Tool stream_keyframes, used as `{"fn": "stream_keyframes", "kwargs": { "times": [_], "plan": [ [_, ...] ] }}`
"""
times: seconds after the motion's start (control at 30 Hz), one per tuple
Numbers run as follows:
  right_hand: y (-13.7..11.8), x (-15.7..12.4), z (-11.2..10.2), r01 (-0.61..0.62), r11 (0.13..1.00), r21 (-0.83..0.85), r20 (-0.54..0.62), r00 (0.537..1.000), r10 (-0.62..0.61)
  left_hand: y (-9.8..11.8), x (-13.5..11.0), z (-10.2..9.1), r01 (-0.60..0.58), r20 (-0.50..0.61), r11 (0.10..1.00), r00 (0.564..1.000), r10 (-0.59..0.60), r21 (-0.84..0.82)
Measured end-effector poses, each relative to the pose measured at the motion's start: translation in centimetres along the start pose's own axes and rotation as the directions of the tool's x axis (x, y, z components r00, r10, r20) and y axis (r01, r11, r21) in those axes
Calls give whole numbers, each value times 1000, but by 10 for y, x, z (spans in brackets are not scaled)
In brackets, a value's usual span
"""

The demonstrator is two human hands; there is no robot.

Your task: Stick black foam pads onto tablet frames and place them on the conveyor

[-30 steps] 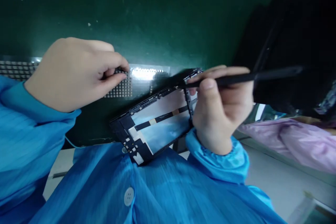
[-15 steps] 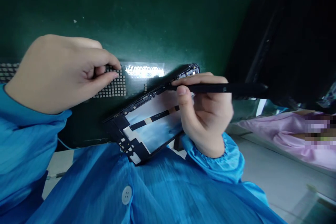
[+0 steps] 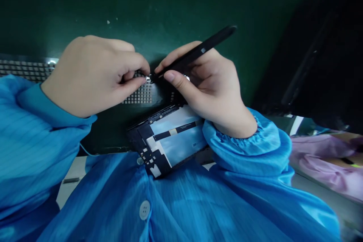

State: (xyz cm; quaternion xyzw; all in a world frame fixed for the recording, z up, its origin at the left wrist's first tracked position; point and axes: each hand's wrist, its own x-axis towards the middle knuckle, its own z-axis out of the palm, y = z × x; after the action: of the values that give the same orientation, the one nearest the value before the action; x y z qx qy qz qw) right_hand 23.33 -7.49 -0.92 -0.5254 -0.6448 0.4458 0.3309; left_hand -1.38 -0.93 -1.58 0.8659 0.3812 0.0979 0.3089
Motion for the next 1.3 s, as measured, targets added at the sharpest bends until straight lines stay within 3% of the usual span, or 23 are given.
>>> {"fn": "stream_keyframes", "kwargs": {
  "times": [0.13, 0.2, 0.3, 0.37, 0.43, 0.5, 0.57, 0.73, 0.83, 0.97, 1.07, 1.13, 1.23, 1.3],
  "plan": [
    [-4, 7, -2, 22, 1000, -14, 14, 1000, -22, 2, 2, -3, 14, 41, 1000, 999, -15, 22],
    [-3, 9, -7, 6, 998, 67, 30, 1000, -8, 1, 3, -4, -13, 34, 999, 999, 12, 31],
    [0, -4, -16, 20, 970, 243, -117, 993, 9, -3, 2, -3, -91, -25, 996, 996, 91, 3],
    [3, -26, -17, 69, 971, 229, -356, 934, 17, -5, 1, -1, -108, -43, 994, 993, 108, -11],
    [8, -49, -13, 63, 991, 122, -573, 820, 19, -6, 0, 0, -107, -37, 994, 994, 106, -4],
    [12, -68, -5, 49, 998, 38, -687, 727, -9, -6, -1, 0, -103, -39, 995, 994, 103, 12],
    [15, -76, 2, 67, 998, 6, -704, 709, -43, -4, -2, -1, -89, -44, 996, 995, 90, 22],
    [20, -76, 7, 59, 998, -22, -639, 767, -60, 1, -3, -1, -54, -50, 998, 997, 56, 34],
    [18, -81, 1, 50, 992, -119, -605, 789, -112, 2, -4, 0, -28, -44, 999, 999, 29, 29],
    [-4, -80, -13, 44, 955, -295, -446, 877, -178, 1, -3, -1, -13, -18, 1000, 1000, 13, 15],
    [-22, -55, -19, 94, 974, -206, -307, 939, -155, 0, -2, -4, -43, -18, 999, 999, 43, 17],
    [-24, -31, -17, 124, 987, -107, -145, 980, -138, -2, -1, -4, -69, -19, 998, 997, 69, 7],
    [-14, -2, -9, 98, 994, -55, 47, 994, -96, -3, 0, -4, -75, -9, 997, 997, 75, 4],
    [-7, 5, -5, 61, 997, -56, 80, 995, -56, -3, 0, -4, -51, 9, 998, 999, 51, 30]
  ]
}}
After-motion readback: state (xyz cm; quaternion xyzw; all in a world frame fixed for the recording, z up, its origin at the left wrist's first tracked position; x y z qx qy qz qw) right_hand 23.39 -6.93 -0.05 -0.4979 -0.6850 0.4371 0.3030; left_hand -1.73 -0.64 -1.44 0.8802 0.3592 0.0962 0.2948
